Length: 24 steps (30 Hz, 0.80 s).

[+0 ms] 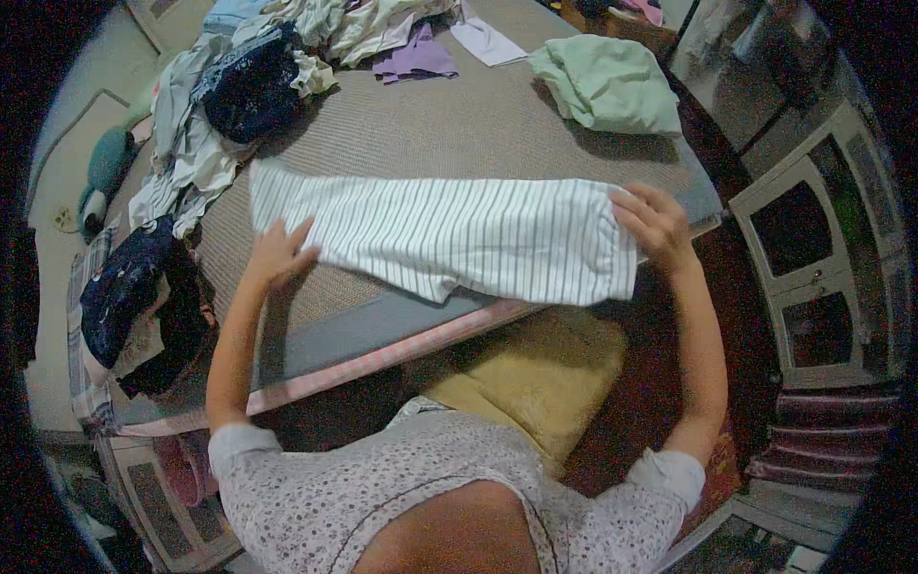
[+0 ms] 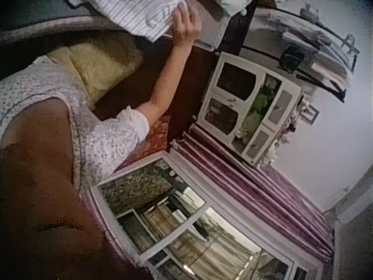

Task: Folding several items of clothing on a bed, including pants and shirts.

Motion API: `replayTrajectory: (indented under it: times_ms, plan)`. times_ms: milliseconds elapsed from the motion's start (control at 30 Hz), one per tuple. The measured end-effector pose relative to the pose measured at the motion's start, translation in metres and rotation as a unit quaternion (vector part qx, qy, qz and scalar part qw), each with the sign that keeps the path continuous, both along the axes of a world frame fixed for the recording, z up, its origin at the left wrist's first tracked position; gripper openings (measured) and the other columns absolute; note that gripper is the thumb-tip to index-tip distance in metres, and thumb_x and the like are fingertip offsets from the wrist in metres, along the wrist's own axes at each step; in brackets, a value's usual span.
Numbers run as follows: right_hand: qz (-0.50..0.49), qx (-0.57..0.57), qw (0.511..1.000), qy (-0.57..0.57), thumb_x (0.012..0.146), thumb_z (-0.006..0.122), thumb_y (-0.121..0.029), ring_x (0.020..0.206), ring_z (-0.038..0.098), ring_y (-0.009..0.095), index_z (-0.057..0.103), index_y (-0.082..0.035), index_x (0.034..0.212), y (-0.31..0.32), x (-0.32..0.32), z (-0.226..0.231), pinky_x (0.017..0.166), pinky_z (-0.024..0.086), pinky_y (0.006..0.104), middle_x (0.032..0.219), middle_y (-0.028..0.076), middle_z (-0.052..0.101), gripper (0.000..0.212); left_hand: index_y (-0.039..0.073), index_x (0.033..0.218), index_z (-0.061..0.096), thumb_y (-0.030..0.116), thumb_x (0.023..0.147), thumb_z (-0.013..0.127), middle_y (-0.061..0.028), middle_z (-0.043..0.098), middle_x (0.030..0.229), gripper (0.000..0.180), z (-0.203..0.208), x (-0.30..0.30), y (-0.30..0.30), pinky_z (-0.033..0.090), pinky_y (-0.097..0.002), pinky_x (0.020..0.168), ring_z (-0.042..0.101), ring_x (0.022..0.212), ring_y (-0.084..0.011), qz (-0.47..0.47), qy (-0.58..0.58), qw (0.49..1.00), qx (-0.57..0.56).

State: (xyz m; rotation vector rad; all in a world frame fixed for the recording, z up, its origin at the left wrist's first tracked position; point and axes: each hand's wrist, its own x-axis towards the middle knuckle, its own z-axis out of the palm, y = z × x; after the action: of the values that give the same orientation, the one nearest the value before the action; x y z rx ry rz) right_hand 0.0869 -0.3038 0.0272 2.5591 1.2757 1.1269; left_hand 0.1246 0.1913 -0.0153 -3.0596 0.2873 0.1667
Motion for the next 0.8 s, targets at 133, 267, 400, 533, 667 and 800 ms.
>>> replayTrajectory:
  times_ms: [133, 267, 400, 533, 667, 800]
  plan:
    - [0.037, -0.028, 0.998, -0.046, 0.062, 0.051, -0.007, 0.082, 0.052, 0.022, 0.051, -0.005, 0.076, 0.008, 0.057, -0.007, 0.070, 0.042, 0.0331, 0.091, 0.005, 0.056, 0.014, 0.009, 0.105, 0.047, 0.052, 0.064, 0.050, -0.0145, 0.050, 0.083, 0.059, 0.000, -0.077, 0.044, 0.032, -0.0391, 0.072, 0.047, 0.078, -0.0302, -0.066, -0.145, 0.987, -0.005]
    - [0.008, -0.095, 0.995, -0.019, 0.063, 0.050, -0.011, 0.084, 0.049, 0.018, 0.050, -0.008, 0.082, 0.013, 0.117, -0.008, 0.070, 0.040, 0.0294, 0.091, 0.001, 0.054, 0.019, 0.010, 0.103, 0.048, 0.049, 0.059, 0.056, -0.0094, 0.053, 0.086, 0.060, 0.022, -0.098, 0.076, 0.033, -0.0377, 0.074, 0.051, 0.077, -0.0261, 0.072, -0.068, 0.995, 0.010]
    - [-0.075, -0.090, 0.993, 0.010, 0.066, 0.048, -0.013, 0.087, 0.048, 0.018, 0.051, -0.012, 0.087, -0.011, 0.154, -0.014, 0.070, 0.040, 0.0306, 0.094, -0.001, 0.052, 0.021, 0.009, 0.099, 0.052, 0.045, 0.060, 0.057, -0.0120, 0.052, 0.096, 0.053, 0.022, -0.083, 0.099, 0.033, -0.0376, 0.076, 0.049, 0.087, -0.0261, 0.112, -0.035, 0.992, 0.041]
    - [-0.190, -0.143, 0.968, 0.084, 0.071, 0.044, -0.015, 0.098, 0.044, 0.020, 0.048, -0.015, 0.099, -0.032, 0.146, -0.043, 0.079, 0.037, 0.0360, 0.109, 0.001, 0.045, 0.028, 0.004, 0.094, 0.053, 0.035, 0.062, 0.061, -0.0140, 0.046, 0.105, 0.045, 0.010, -0.064, 0.090, 0.034, -0.0378, 0.080, 0.043, 0.097, -0.0284, 0.009, -0.152, 0.988, -0.023]
    - [-0.226, -0.063, 0.967, 0.100, 0.074, 0.041, -0.012, 0.105, 0.039, 0.024, 0.042, -0.013, 0.110, -0.020, 0.100, -0.027, 0.085, 0.032, 0.0359, 0.118, 0.008, 0.038, 0.036, 0.008, 0.102, 0.047, 0.027, 0.059, 0.064, -0.0136, 0.042, 0.111, 0.050, 0.008, -0.043, 0.052, 0.033, -0.0396, 0.083, 0.040, 0.102, -0.0292, -0.092, -0.257, 0.962, -0.028]
    - [-0.233, 0.191, 0.919, 0.254, 0.078, 0.040, -0.021, 0.106, 0.037, 0.029, 0.037, -0.007, 0.114, -0.007, 0.080, -0.042, 0.087, 0.029, 0.0354, 0.116, 0.015, 0.038, 0.039, 0.007, 0.105, 0.043, 0.020, 0.061, 0.062, -0.0138, 0.040, 0.113, 0.050, -0.002, -0.013, 0.041, 0.032, -0.0411, 0.085, 0.038, 0.105, -0.0305, -0.117, -0.233, 0.966, -0.001]
